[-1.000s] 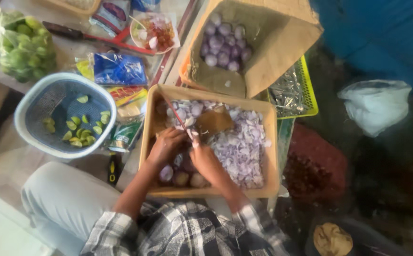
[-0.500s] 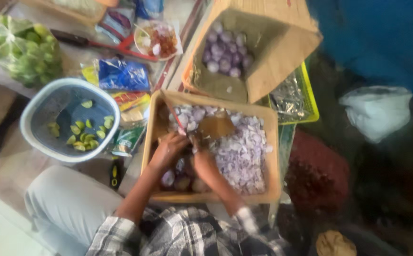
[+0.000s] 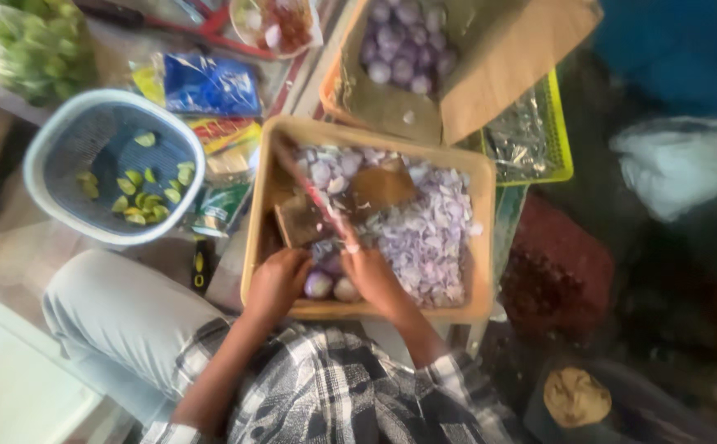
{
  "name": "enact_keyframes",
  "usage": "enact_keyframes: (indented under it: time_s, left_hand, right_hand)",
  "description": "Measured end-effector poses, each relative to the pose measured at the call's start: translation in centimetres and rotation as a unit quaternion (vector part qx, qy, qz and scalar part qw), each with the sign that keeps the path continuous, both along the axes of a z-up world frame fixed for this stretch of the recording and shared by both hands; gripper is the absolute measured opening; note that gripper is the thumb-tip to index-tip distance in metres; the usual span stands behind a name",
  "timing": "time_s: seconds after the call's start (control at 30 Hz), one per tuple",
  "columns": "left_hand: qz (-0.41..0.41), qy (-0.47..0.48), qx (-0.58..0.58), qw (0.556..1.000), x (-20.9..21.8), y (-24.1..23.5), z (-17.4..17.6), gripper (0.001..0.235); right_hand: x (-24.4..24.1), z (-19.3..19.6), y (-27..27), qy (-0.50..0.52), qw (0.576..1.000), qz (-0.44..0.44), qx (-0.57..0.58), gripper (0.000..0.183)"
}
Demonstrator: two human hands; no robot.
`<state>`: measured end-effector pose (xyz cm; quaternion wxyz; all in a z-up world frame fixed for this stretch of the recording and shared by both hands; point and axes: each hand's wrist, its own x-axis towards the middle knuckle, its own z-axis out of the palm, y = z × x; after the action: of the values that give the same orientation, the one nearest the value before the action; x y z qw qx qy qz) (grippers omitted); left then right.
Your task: The person chops small red onions by hand using a large knife against a wooden block inside a plastic bin.
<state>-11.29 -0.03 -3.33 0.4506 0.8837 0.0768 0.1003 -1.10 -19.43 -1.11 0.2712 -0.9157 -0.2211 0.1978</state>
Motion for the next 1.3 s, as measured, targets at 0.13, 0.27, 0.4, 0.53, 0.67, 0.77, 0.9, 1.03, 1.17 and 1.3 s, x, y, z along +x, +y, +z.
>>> enact_keyframes:
  time_s: [0.13,0.27,0.4,0.53,0.67,0.77,0.9,1.03,1.17,1.3]
  left_hand:
    - [-0.095,-0.005,0.141,0.985,-0.1,-2.5,-1.4,0.014]
    - [-0.137,-0.029,0.180,0.974,1.0,-3.5,-1.0,0.015]
    - [-0.194,-0.003,0.258,0.947,3.1,-5.1,-1.4,0.025]
    - [-0.287,-0.071,0.354,0.887,4.9,-7.7,-2.9,0.057]
    - [-0.361,-0.049,0.344,0.865,6.7,-10.1,-6.3,0.036]
    - [-0.357,-0.074,0.377,0.851,7.8,-10.0,-9.0,0.024]
    - [-0.222,-0.022,0.020,0.975,8.2,-8.5,-7.9,0.036]
    - [-0.054,0.177,-0.373,0.909,9.1,-3.1,-2.0,0.047]
    - [-0.069,-0.104,0.022,0.992,11.1,-0.3,2.5,0.040]
    - [-0.099,-0.110,0.238,0.960,11.0,-0.6,3.3,0.035]
  right_hand:
    - [1.0,-3.6,-2.3,-0.056,0.997,0.006,0.051,0.057]
    - [2.5,-5.2,-8.7,0.038,0.985,-0.142,-0.087,0.028]
    - [2.3,-2.8,-12.9,-0.153,0.974,-0.161,-0.032,0.045]
    - [-1.2,2.1,-13.4,-0.178,0.954,-0.239,0.024,0.035]
    - [-2.8,2.0,-11.7,-0.254,0.941,-0.178,0.138,0.026]
    - [-0.9,-0.2,-10.7,0.277,0.896,-0.265,0.224,0.019]
    - [-0.5,-1.0,-10.9,0.279,0.881,-0.258,0.281,0.024]
    - [-1.0,-2.2,-10.4,0.044,0.946,-0.208,0.246,0.023]
    - [0.2,-2.9,-7.4,-0.149,0.967,-0.086,0.189,0.035]
    - [3.0,-3.2,-3.1,-0.075,0.992,-0.101,-0.007,0.072]
